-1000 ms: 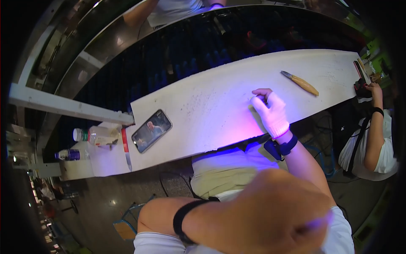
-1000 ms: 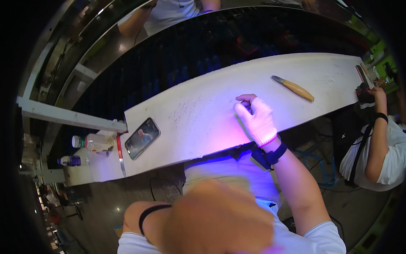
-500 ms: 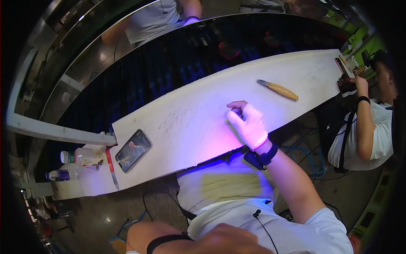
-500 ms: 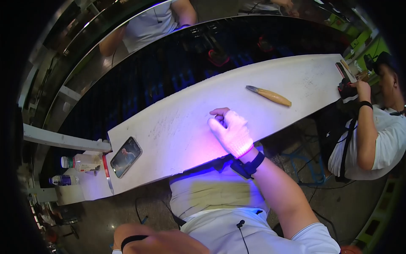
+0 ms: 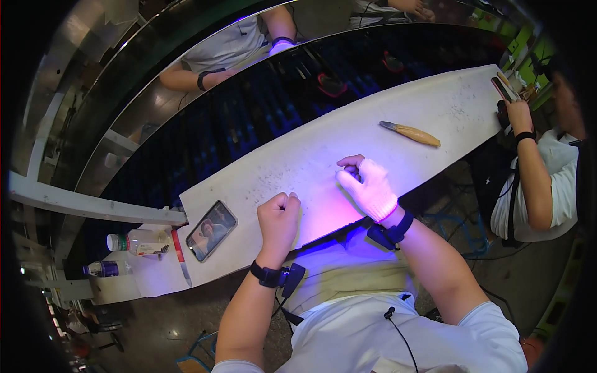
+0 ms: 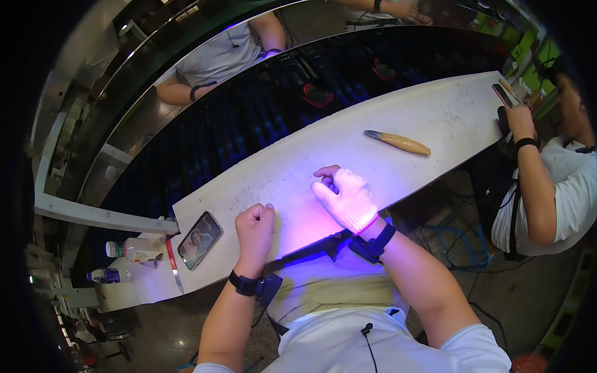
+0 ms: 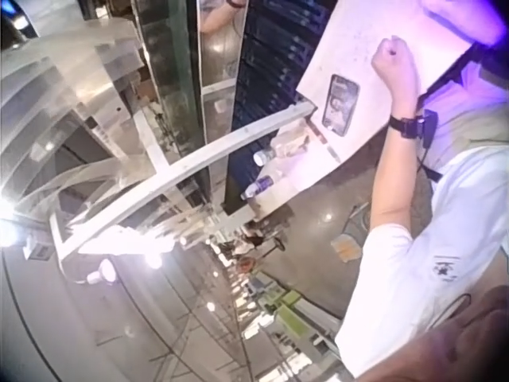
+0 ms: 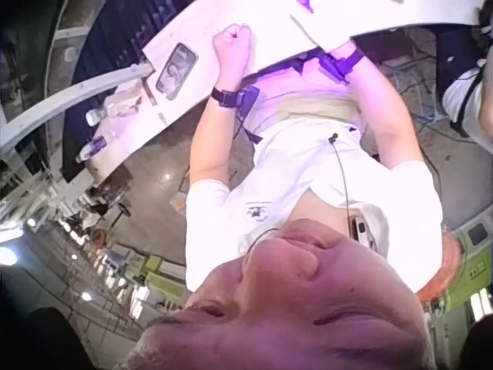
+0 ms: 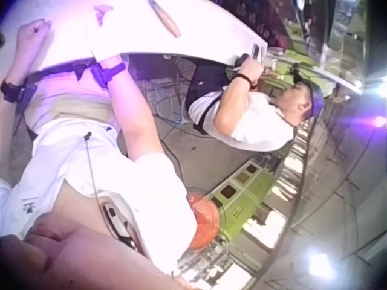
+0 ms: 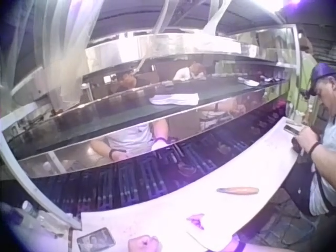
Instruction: Inspecting and assembling shoe uppers and soles on a factory production line.
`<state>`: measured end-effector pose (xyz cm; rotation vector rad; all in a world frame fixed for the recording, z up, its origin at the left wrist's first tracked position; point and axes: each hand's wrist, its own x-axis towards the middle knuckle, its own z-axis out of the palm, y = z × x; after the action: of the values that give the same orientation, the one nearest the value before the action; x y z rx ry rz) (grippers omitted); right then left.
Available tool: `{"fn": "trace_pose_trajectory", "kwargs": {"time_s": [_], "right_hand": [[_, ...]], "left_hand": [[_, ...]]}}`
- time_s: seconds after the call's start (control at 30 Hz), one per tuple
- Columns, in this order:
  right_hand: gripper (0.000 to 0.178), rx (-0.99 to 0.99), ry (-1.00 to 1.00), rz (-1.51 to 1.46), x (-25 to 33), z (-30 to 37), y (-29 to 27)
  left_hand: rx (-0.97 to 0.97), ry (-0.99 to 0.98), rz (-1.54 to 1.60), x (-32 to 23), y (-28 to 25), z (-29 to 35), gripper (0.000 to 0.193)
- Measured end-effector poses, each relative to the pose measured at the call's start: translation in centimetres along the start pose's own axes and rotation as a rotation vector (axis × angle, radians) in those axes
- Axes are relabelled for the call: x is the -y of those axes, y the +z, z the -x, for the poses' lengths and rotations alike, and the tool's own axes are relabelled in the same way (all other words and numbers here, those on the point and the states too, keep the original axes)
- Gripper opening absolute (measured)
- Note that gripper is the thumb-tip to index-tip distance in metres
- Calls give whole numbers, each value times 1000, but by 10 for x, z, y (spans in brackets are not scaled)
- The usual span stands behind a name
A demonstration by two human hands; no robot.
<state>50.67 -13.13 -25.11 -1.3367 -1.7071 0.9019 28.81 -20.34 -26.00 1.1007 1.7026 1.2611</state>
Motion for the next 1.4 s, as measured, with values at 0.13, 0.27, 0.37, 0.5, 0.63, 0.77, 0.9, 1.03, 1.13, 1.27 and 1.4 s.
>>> {"fn": "trace_pose_trajectory", "kwargs": {"time_s": [0.13,0.27,0.37,0.5,0.63,0.77,0.9,1.03,1.13,1.27,1.4], "right_hand": [[33,7,1,-11,1,1,1],[32,-22,-10,4,-5,0,2],[31,13,-10,12,-4,-2,5],[32,2,5,40,2,-2,7],[31,-8,39,34,2,-2,4],[30,-14,57,18,-1,-3,8],[29,-9,70,94,6,-4,11],[28,-46,32,136,-4,-2,13],[27,-47,24,136,-3,1,13],[27,-52,-10,148,3,1,10],[26,-49,-37,116,4,1,9]], "left_hand": [[-44,143,-92,16,4,-1,42],[-36,197,-101,9,7,1,40],[-36,224,-147,13,2,1,42],[-75,267,-146,21,6,1,41],[-52,380,-209,16,10,2,38],[-22,367,-264,10,8,3,38],[-19,392,-278,6,7,1,42],[-22,395,-264,5,9,-1,43],[0,408,-276,5,9,-1,43],[18,408,-303,2,7,-1,43],[9,430,-317,4,7,-1,42]]}}
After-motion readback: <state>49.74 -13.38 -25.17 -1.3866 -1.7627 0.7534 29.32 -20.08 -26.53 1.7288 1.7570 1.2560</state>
